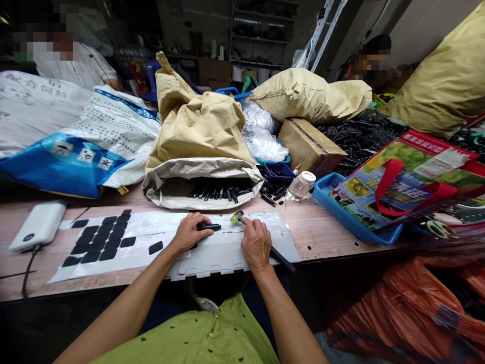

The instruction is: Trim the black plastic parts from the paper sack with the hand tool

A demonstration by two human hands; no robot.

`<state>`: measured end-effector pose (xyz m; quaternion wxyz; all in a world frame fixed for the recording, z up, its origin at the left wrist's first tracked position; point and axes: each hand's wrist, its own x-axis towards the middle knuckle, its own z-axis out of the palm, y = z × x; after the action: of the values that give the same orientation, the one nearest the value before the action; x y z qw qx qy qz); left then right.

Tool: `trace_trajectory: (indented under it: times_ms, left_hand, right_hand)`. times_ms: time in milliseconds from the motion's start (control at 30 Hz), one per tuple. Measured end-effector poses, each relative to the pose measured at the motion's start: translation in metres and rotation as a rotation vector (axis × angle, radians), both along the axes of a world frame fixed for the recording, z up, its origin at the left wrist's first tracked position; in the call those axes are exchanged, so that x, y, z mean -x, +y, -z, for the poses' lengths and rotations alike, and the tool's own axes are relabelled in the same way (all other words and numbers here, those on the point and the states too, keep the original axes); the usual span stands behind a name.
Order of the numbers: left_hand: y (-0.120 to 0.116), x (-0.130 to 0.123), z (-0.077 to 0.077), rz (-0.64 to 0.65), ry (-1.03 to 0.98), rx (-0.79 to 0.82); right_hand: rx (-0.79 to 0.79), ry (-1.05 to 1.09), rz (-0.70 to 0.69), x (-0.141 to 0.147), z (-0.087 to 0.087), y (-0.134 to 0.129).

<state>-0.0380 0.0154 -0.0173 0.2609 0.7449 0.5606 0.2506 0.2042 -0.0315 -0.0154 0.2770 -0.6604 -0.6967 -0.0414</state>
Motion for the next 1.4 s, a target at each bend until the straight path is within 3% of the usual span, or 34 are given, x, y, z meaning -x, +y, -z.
trace_trajectory:
  times_ms: [133, 267, 467, 933, 1100, 1267, 1400]
  left_hand:
    - [0.0, 0.0, 0.001, -0.006, -0.027, -0.005]
    - [-0.001, 0.0, 0.002, -0.014, -0.046, -0.014]
    - [-0.001, 0.0, 0.003, 0.006, -0.037, -0.036]
    - [-0.001, -0.001, 0.002, -0.008, -0.002, -0.026]
    - [-0.001, -0.001, 0.002, -0.011, 0.003, -0.037]
    - [-0.001, 0.0, 0.001, -0.008, -0.015, -0.014]
    - [-0.001, 0.002, 0.0, 0.014, -0.033, -0.02]
  right_hand:
    - [-0.041, 0.197, -0.103, 0.021, -0.016, -0.007]
    - [0.017, 0.3, -0.231, 0.047, -0.029, -0.014]
    - [-0.006, 0.265, -0.248, 0.062, -0.025, -0.018]
    - [0.051, 0.229, -0.168, 0.045, -0.021, -0.017]
    - [-0.012, 0.215, -0.076, 0.023, -0.02, -0.005]
    - [0.007, 0.052, -0.019, -0.004, -0.004, 0.006]
    - [0.003, -0.053, 0.03, -0.007, 0.007, 0.008]
